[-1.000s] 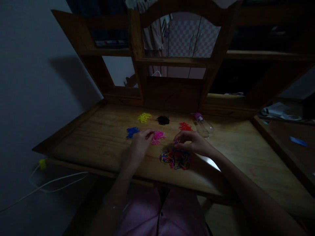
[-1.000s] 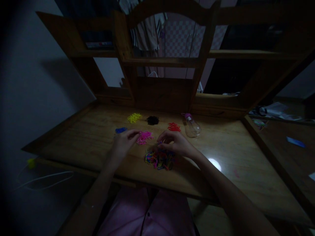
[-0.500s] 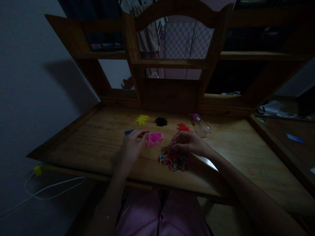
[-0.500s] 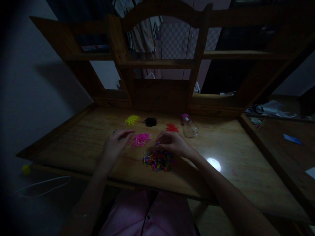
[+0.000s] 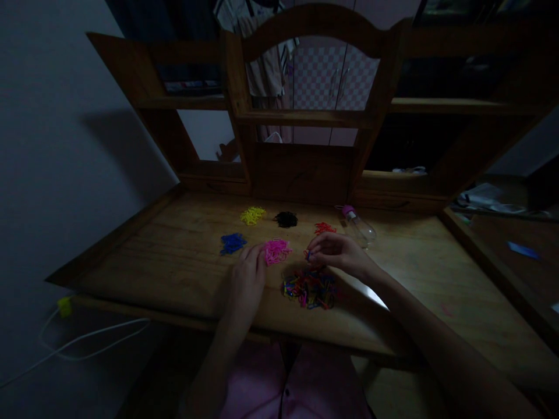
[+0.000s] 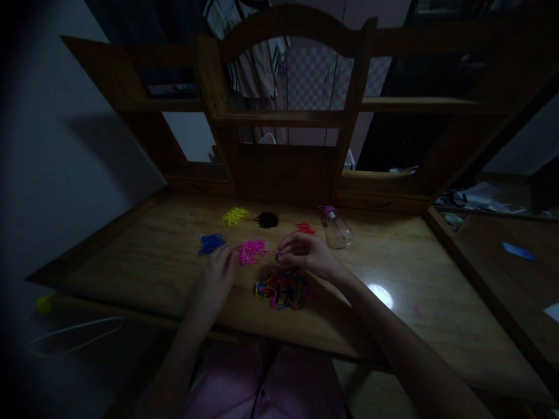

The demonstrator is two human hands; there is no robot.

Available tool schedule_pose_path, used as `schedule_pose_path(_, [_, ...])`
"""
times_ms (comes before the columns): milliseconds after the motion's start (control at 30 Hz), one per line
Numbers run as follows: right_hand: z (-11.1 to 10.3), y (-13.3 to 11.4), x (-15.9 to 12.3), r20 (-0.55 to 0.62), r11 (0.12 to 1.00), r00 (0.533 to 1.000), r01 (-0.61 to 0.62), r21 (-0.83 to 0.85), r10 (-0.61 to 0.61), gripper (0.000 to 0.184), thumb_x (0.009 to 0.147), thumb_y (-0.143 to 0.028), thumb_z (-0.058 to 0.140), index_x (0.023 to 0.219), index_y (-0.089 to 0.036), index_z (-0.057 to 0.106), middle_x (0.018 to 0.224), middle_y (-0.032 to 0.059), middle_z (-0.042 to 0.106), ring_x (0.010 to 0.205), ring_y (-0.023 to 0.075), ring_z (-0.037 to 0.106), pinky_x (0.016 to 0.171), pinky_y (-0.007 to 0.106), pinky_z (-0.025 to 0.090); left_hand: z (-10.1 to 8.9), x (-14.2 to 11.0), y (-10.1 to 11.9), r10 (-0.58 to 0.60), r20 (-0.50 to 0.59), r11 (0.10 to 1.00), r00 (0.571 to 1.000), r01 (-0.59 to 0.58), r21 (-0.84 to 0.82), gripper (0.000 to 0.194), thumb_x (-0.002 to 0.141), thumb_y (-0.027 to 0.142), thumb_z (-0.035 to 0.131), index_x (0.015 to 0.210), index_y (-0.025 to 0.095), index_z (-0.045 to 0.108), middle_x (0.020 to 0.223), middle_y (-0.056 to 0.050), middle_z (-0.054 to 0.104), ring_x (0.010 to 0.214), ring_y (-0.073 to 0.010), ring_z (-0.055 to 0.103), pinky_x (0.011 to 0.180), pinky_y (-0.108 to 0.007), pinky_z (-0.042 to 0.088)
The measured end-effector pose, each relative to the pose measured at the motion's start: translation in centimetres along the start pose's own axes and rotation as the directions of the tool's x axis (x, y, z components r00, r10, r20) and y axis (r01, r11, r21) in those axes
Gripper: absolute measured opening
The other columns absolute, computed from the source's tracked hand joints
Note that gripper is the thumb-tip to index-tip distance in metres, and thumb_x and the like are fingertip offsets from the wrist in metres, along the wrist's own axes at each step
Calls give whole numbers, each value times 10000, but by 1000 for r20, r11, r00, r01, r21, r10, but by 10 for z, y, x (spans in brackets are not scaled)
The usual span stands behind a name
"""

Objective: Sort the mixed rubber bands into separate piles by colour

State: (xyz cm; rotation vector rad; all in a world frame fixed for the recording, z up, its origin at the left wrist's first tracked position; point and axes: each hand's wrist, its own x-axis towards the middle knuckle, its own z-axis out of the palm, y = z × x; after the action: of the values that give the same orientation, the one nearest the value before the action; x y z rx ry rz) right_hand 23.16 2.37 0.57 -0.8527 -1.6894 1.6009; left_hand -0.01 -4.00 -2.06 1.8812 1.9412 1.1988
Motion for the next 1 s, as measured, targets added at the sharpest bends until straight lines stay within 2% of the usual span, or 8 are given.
schedule_pose_path(100, [1, 0, 0, 8, 1000, 1000, 4, 28, -4, 278, 716, -302, 765, 915, -165, 628, 876, 62, 698, 812, 168, 681, 753, 307, 551, 3, -4, 20, -19, -59, 994, 998, 13, -104, 245, 914, 281, 487, 1086, 214, 649, 1149, -87, 611, 1063, -233, 585, 977, -386, 448])
schedule_pose_path(300, [5, -1, -2, 56, 1000, 998, 10, 18, -11, 303, 686, -329, 786, 883, -161, 628, 850, 43, 693, 771, 156, 680, 710, 285, 547, 18, -10, 43, 0, 256, 796, 967, 155, -585, 286, 819, 343, 651, 1079, 228, 675, 1064, -69, 676, 942, -203, 658, 847, -305, 535])
schedule_pose_path(433, [5, 0, -2, 73, 1000, 997, -24, -5, 25, 293, 695, -345, 777, 866, -159, 628, 815, 49, 703, 745, 164, 682, 667, 283, 543, 22, -10, 42, -52, 227, 750, 973, 188, -634, 172, 793, 330, 671, 900, 205, 722, 970, -61, 696, 907, -210, 666, 814, -300, 546])
schedule_pose_path(567, [-3, -4, -1, 48, 1000, 999, -21, -17, 22, 279, 708, -351, 765, 860, -160, 630, 789, 57, 706, 694, 168, 678, 621, 288, 530, 21, -2, 38, -78, 288, 701, 954, 258, -665, 137, 757, 312, 700, 812, 187, 709, 821, -36, 709, 751, -181, 680, 710, -279, 557])
schedule_pose_path(667, [-19, -9, 0, -124, 997, 990, 66, -39, -70, 283, 710, -370, 757, 863, -165, 635, 801, 60, 702, 663, 165, 665, 556, 269, 493, 25, 18, 39, -6, 287, 764, 958, 190, -617, 132, 739, 304, 711, 794, 184, 714, 797, -37, 718, 752, -185, 676, 705, -275, 539])
schedule_pose_path(800, [-46, -6, 6, -433, 991, 892, 131, -25, -129, 286, 686, -385, 771, 851, -189, 642, 759, 26, 685, 620, 141, 633, 539, 255, 475, 49, 58, 49, 217, 365, 854, 905, 5, -521, 93, 746, 229, 680, 794, 171, 734, 783, -47, 728, 744, -187, 672, 701, -276, 517])
schedule_pose_path(900, [-60, 3, 11, -479, 992, 874, 118, 46, -82, 268, 689, -392, 762, 828, -195, 645, 790, 27, 687, 647, 144, 646, 576, 262, 504, 71, 81, 60, 304, 355, 864, 884, -99, -493, 114, 742, 176, 664, 825, 162, 741, 783, -53, 731, 741, -187, 667, 722, -289, 505])
schedule_pose_path(1000, [-63, 11, 13, -484, 994, 874, 81, 67, -38, 283, 673, -381, 773, 842, -187, 656, 779, 36, 687, 675, 160, 661, 620, 286, 529, 79, 90, 65, 320, 319, 859, 892, -132, -494, 153, 768, 192, 653, 892, 161, 736, 850, -70, 736, 779, -195, 668, 749, -302, 498])
